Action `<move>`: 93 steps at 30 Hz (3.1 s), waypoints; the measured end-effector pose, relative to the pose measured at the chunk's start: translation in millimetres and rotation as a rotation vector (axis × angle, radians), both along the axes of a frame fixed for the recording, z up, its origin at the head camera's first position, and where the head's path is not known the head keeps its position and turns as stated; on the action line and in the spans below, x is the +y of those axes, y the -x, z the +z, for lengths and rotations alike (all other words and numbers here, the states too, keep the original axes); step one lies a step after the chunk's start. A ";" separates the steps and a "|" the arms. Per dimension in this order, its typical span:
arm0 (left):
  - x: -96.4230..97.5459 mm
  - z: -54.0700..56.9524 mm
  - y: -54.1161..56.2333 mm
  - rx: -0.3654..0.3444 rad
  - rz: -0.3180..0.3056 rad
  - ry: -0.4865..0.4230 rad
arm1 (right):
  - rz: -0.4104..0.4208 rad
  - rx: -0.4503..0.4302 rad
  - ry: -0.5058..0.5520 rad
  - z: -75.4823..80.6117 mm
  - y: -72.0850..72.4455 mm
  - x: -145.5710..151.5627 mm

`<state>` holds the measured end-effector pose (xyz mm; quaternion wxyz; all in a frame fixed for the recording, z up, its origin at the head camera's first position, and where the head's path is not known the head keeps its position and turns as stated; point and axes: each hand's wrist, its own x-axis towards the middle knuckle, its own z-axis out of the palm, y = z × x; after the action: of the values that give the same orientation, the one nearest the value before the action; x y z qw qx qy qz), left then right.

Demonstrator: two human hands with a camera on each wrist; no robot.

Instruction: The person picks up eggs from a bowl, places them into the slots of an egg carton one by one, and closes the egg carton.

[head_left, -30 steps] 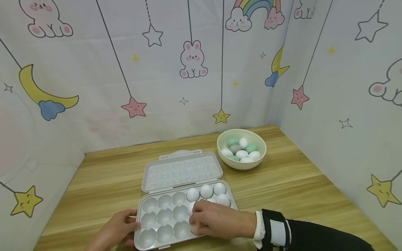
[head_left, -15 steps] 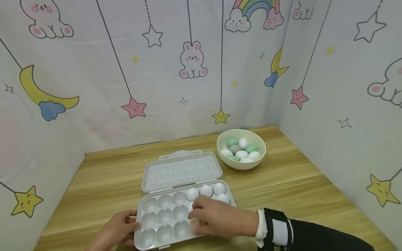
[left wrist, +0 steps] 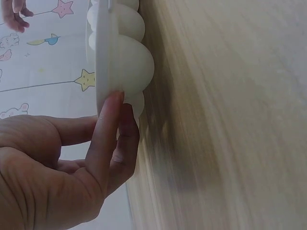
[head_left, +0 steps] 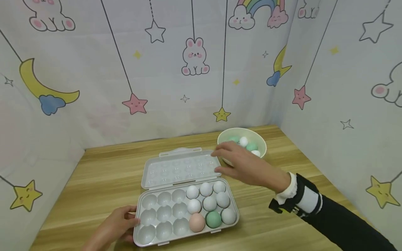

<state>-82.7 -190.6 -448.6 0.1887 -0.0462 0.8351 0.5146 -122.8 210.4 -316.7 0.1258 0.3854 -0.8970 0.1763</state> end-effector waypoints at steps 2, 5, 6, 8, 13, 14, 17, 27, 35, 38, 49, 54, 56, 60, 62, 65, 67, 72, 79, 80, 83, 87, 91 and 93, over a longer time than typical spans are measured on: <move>0.3 0.5 0.1 -0.002 0.001 0.010 | -0.040 0.003 -0.003 11.6 7.7 8.6; 0.7 1.5 0.1 -0.006 0.003 0.015 | -0.110 -0.021 -0.016 25.6 19.5 20.4; 0.9 1.8 0.0 -0.006 0.005 0.015 | -0.129 -0.027 -0.020 28.9 23.7 24.4; 1.4 2.2 0.2 -0.008 0.008 0.016 | -0.165 -0.051 -0.026 34.6 31.9 31.9; 2.4 2.5 0.4 -0.008 0.006 0.021 | -0.243 -0.110 -0.093 42.0 54.4 48.2; 2.3 2.6 0.4 -0.006 0.005 0.022 | -0.258 -0.124 -0.110 43.2 58.9 50.5; 2.1 2.8 0.3 -0.002 0.006 0.023 | -0.289 -0.170 -0.155 44.3 72.7 56.6; 1.8 3.6 -0.6 0.001 -0.005 0.018 | -0.348 -0.320 -0.236 24.3 117.9 62.6; 0.4 1.0 -0.8 0.004 0.007 0.023 | -0.361 -0.389 -0.304 -4.8 151.0 50.8; 0.2 2.3 -1.1 0.007 0.003 0.025 | -0.361 -0.403 -0.330 -14.3 159.9 43.4; 2.1 2.1 -1.5 0.024 0.027 0.016 | -0.303 -0.465 -0.425 -51.2 177.8 26.5; 2.8 2.2 -0.6 0.014 0.036 0.034 | -0.278 -0.471 -0.455 -60.0 180.6 19.2; 2.7 2.3 -0.3 0.015 0.031 0.041 | -0.278 -0.478 -0.458 -62.9 180.8 16.8; 3.0 4.1 -0.2 0.014 0.039 0.039 | -0.281 -0.485 -0.448 -69.4 182.2 14.4; 2.2 4.1 -0.7 0.020 0.030 0.031 | -0.277 -0.493 -0.434 -73.3 183.8 14.4; 2.1 4.2 -1.4 0.019 0.034 0.026 | -0.267 -0.511 -0.416 -80.4 187.1 16.3; 2.1 4.4 -1.5 0.022 0.026 0.028 | -0.267 -0.523 -0.400 -84.5 188.7 18.4; 2.7 6.0 -1.2 0.016 0.020 0.043 | -0.265 -0.528 -0.377 -91.6 191.8 22.2; 3.4 4.8 -1.5 0.018 0.025 0.041 | -0.272 -0.522 -0.371 -96.9 194.3 22.6; 3.7 4.5 -1.4 0.018 0.028 0.038 | -0.271 -0.518 -0.370 -97.6 194.2 22.7; 3.6 3.3 -1.7 0.023 0.026 0.032 | -0.255 -0.497 -0.366 -99.9 193.7 23.6; 3.9 2.8 -2.2 0.026 0.029 0.022 | -0.234 -0.473 -0.353 -103.3 193.9 26.7; 4.2 3.3 -2.5 0.028 0.030 0.023 | -0.207 -0.451 -0.313 -103.1 194.3 31.3; 3.9 3.9 -2.5 0.028 0.026 0.031 | -0.191 -0.428 -0.285 -100.6 193.7 33.2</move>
<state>-80.2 -186.7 -444.7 0.1696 -0.0526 0.8449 0.5046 -316.6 243.5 -417.3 -0.1063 0.2668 -0.9512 0.1131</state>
